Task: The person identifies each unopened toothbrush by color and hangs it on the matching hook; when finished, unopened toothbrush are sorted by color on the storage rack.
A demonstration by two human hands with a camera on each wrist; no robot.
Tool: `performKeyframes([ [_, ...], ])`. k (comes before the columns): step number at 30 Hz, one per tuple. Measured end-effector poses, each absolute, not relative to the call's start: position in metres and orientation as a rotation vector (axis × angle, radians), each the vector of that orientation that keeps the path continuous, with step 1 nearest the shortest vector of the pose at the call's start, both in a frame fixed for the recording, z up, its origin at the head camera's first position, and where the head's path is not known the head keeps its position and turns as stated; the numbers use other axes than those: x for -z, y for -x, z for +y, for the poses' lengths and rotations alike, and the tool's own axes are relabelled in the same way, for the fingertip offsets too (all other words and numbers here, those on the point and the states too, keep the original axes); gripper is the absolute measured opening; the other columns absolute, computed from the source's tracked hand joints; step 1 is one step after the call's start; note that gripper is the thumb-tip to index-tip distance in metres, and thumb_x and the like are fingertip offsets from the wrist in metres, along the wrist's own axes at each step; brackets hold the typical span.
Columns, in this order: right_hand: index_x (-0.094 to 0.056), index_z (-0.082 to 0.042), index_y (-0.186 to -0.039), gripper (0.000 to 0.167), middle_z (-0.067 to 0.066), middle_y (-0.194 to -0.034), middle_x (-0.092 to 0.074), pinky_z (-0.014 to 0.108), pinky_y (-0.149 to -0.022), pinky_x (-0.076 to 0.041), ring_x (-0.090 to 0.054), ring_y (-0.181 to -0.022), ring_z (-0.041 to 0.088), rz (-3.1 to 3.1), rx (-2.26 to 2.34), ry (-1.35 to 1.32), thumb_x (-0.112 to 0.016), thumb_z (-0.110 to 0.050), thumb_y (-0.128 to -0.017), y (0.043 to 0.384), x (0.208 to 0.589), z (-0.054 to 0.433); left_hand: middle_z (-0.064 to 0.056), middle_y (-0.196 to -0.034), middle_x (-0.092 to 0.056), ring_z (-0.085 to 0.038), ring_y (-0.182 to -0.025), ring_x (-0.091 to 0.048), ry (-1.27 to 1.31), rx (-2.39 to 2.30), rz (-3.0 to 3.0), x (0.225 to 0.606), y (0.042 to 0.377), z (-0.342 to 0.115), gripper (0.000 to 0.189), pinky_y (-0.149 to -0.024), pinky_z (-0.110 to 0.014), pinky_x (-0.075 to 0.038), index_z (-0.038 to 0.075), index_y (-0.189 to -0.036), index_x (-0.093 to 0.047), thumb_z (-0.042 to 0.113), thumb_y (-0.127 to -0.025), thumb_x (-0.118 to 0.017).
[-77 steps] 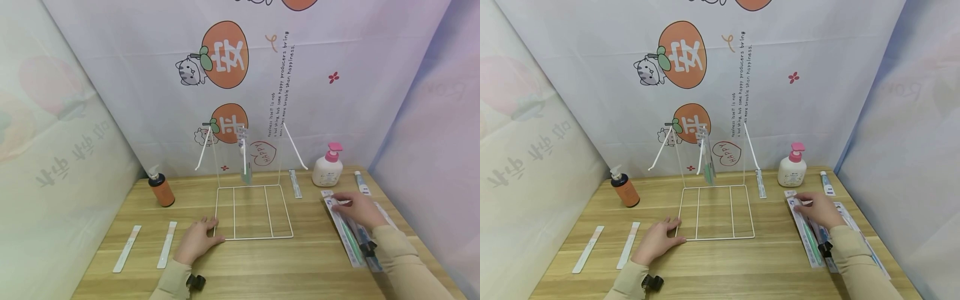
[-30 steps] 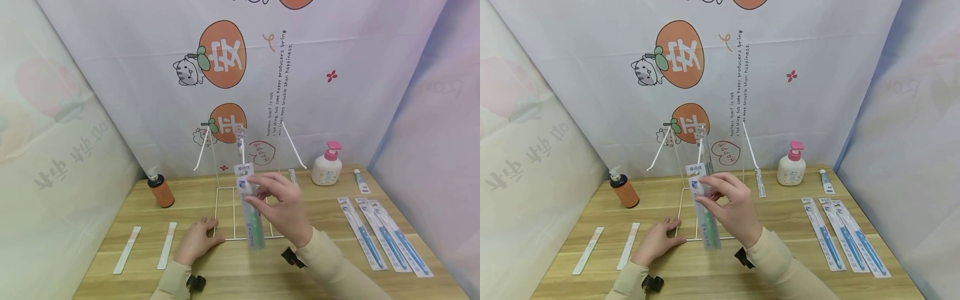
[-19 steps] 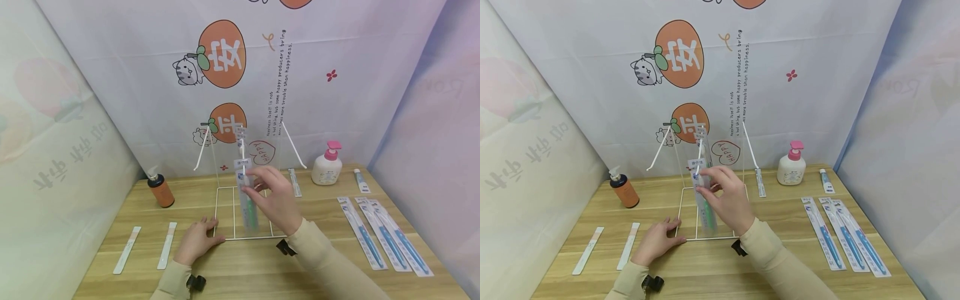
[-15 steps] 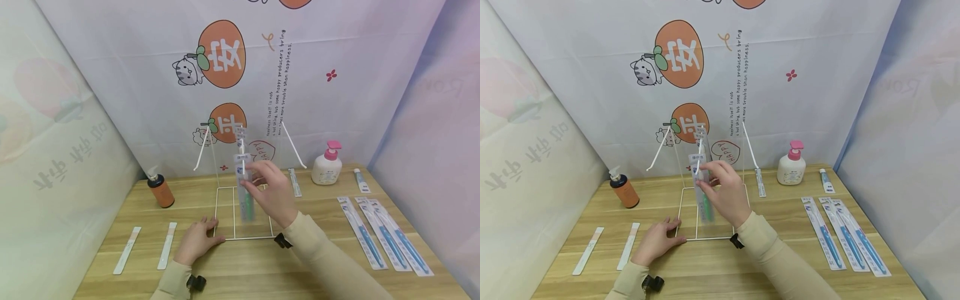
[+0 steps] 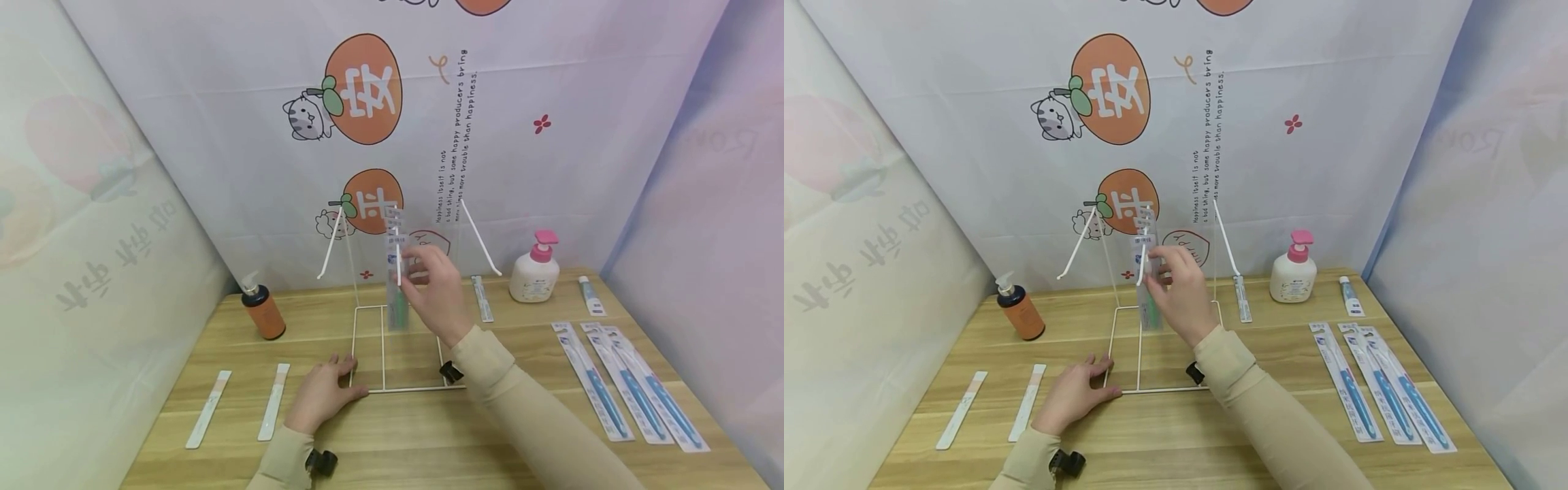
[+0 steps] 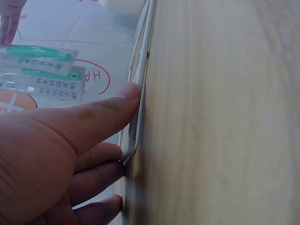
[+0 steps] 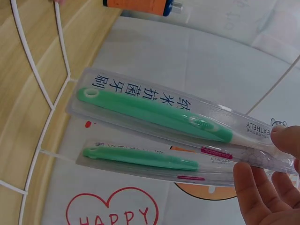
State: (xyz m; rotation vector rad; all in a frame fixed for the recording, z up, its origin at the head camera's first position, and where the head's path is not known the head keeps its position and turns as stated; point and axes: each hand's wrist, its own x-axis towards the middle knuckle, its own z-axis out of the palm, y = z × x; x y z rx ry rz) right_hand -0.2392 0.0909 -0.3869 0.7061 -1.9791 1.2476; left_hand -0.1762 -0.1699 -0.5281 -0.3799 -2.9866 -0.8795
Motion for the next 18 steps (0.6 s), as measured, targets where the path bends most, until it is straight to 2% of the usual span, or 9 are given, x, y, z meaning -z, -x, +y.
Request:
performKeyframes([
  [8,-0.063,0.000,-0.123,0.046,0.015,-0.118,-0.065,0.026,-0.078,-0.064,-0.075,-0.095,0.029,-2.008,-1.212,-0.684,-0.087,0.010,-0.085,0.247,0.387,0.088,-0.025,-0.149,-0.061,-0.054,-0.137,-0.056,0.369,0.873,-2.999,0.529,0.176,-0.169,0.071,-0.110,-0.065,-0.048,0.007,-0.143,-0.070,0.048,-0.088,-0.089],
  [18,-0.061,0.001,-0.124,0.044,0.016,-0.119,-0.064,0.033,-0.078,-0.066,-0.076,-0.096,0.031,-2.001,-1.214,-0.692,-0.085,0.010,-0.087,0.251,0.387,0.087,-0.022,-0.150,-0.062,-0.056,-0.137,-0.055,0.358,0.864,-3.008,0.527,0.175,-0.169,0.071,-0.111,-0.067,-0.046,0.007,-0.143,-0.071,0.048,-0.088,-0.089],
])
